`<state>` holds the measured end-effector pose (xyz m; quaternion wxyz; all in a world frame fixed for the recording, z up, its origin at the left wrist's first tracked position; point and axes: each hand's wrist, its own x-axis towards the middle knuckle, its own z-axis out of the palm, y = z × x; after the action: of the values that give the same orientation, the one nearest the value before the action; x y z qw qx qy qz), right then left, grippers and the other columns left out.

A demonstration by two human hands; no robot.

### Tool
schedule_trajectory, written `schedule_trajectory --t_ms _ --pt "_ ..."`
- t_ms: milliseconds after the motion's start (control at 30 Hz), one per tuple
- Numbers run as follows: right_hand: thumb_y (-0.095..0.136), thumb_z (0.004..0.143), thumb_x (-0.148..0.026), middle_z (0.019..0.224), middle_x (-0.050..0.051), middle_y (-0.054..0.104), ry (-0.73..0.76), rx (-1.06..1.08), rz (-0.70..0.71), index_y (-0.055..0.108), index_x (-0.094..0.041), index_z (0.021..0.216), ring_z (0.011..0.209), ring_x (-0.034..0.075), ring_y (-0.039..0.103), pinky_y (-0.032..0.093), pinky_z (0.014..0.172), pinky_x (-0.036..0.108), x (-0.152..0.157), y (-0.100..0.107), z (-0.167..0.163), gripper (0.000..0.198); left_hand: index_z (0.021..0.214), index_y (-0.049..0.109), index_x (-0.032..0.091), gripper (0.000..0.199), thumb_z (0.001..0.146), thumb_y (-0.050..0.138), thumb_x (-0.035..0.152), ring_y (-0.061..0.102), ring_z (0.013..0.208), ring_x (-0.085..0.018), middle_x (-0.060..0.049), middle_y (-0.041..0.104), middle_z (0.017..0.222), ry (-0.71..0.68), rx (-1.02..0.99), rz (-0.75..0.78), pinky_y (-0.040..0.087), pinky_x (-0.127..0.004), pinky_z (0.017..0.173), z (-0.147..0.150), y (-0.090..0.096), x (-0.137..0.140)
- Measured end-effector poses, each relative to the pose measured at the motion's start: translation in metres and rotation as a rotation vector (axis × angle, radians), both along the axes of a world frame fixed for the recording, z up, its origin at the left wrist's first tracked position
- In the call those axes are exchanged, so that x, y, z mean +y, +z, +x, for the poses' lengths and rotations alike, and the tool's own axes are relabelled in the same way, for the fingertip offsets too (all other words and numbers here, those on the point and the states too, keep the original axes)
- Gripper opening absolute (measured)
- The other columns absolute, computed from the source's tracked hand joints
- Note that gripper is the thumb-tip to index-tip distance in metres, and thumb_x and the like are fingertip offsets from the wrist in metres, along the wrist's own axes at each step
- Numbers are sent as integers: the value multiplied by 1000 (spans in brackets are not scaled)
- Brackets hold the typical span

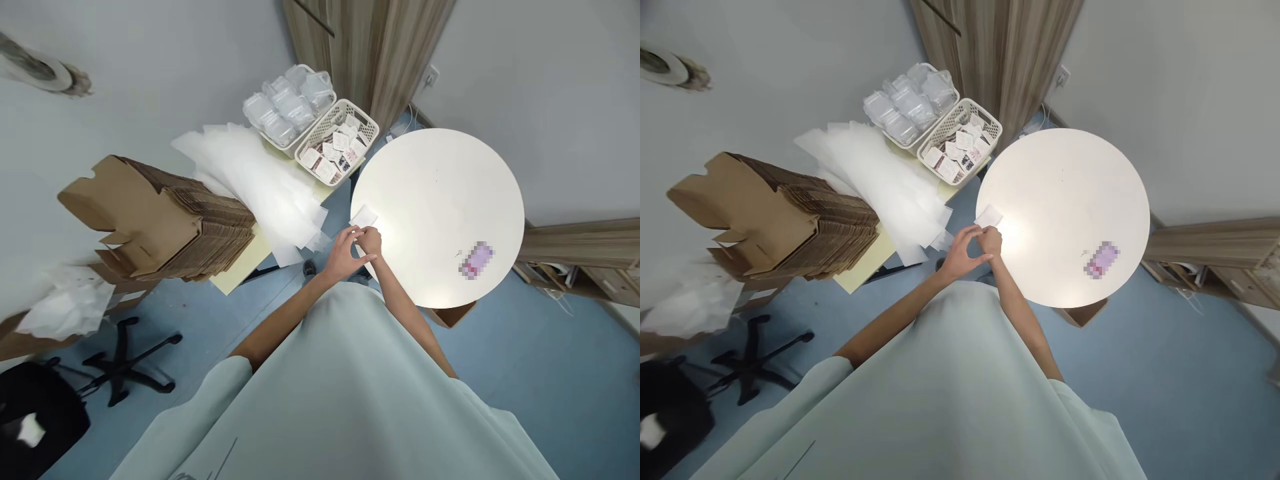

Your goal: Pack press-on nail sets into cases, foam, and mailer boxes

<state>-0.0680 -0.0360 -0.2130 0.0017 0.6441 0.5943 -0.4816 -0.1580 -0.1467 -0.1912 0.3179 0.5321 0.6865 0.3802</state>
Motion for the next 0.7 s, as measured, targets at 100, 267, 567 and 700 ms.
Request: schedule_trajectory --t_ms 100,267,567,700 --pt "60 104 -38 84 8 82 51 2 80 74 -20 92 82 22 79 56 78 29 -15 20 -38 26 142 62 25 55 98 79 53 56 150 -32 -16 58 156 95 -18 91 50 -54 125 -31 10 -18" --pt "59 104 -45 92 8 84 192 98 220 73 -20 90 84 23 80 57 81 31 -57 58 -117 31 143 62 27 48 102 75 48 57 148 -30 -14 63 154 210 66 231 50 -52 125 -118 38 -65" --pt "62 104 -48 97 3 83 394 265 256 73 -23 102 85 22 81 56 81 31 -139 118 -211 27 135 69 22 46 96 76 44 64 134 -40 -15 72 140 448 341 -271 51 -57 117 -331 66 -213" --pt "63 104 -43 100 3 83 472 231 269 75 -23 109 86 20 79 56 84 30 -161 120 -232 24 128 74 20 42 97 70 48 70 125 -39 -16 77 132 415 316 -377 57 -53 108 -365 49 -246"
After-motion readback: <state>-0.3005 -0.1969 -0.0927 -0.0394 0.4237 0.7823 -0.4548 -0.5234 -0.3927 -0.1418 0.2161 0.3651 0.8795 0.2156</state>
